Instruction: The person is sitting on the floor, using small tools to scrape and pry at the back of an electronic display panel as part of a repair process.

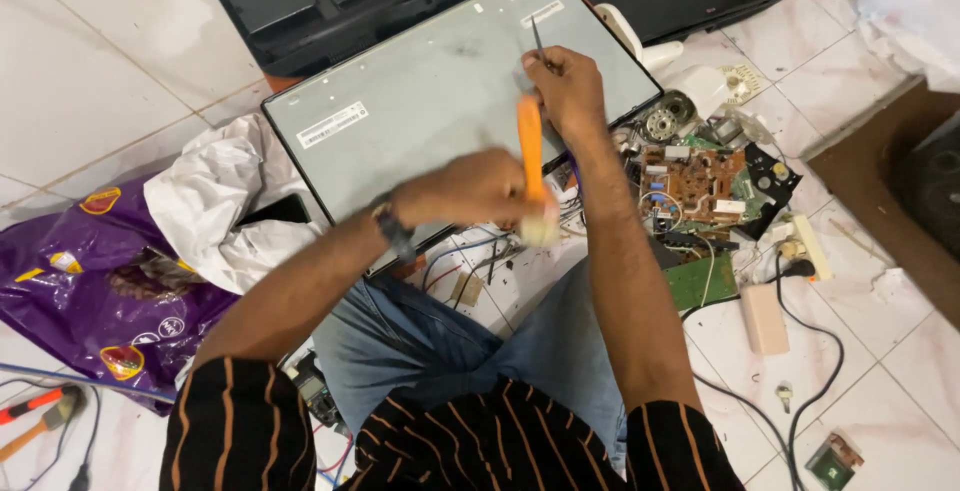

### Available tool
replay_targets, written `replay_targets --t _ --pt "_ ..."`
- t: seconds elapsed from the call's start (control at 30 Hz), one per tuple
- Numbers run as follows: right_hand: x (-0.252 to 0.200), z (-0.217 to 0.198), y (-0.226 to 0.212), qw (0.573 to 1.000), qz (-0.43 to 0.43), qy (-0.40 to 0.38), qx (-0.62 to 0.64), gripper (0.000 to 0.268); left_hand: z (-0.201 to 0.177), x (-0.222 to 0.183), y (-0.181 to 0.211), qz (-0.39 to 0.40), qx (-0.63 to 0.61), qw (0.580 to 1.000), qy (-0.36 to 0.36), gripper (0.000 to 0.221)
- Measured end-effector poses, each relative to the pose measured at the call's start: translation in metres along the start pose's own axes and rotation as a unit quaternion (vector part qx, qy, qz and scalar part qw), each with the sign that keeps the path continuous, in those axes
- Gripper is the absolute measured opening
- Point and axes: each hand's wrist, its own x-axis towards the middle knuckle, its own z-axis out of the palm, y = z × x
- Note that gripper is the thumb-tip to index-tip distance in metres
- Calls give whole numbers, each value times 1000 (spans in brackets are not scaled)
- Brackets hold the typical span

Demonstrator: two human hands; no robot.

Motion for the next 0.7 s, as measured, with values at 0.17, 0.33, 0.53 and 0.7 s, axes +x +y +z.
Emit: replay_targets --t 0.17,0.33,0.53,0.7 --pt "-1 -1 0 1000 -1 -10 18 19 -24 -31 14 112 127 977 129 36" --pt "-10 -1 -12 997 31 -21 62 18 -54 -38 -28 16 311 892 328 37" --pt "-7 -3 -3 1000 3 -2 16 18 -4 -57 6 -80 259 958 98 48" --pt "-9 -1 -6 999 9 -4 48 20 10 -66 43 41 217 975 -12 50"
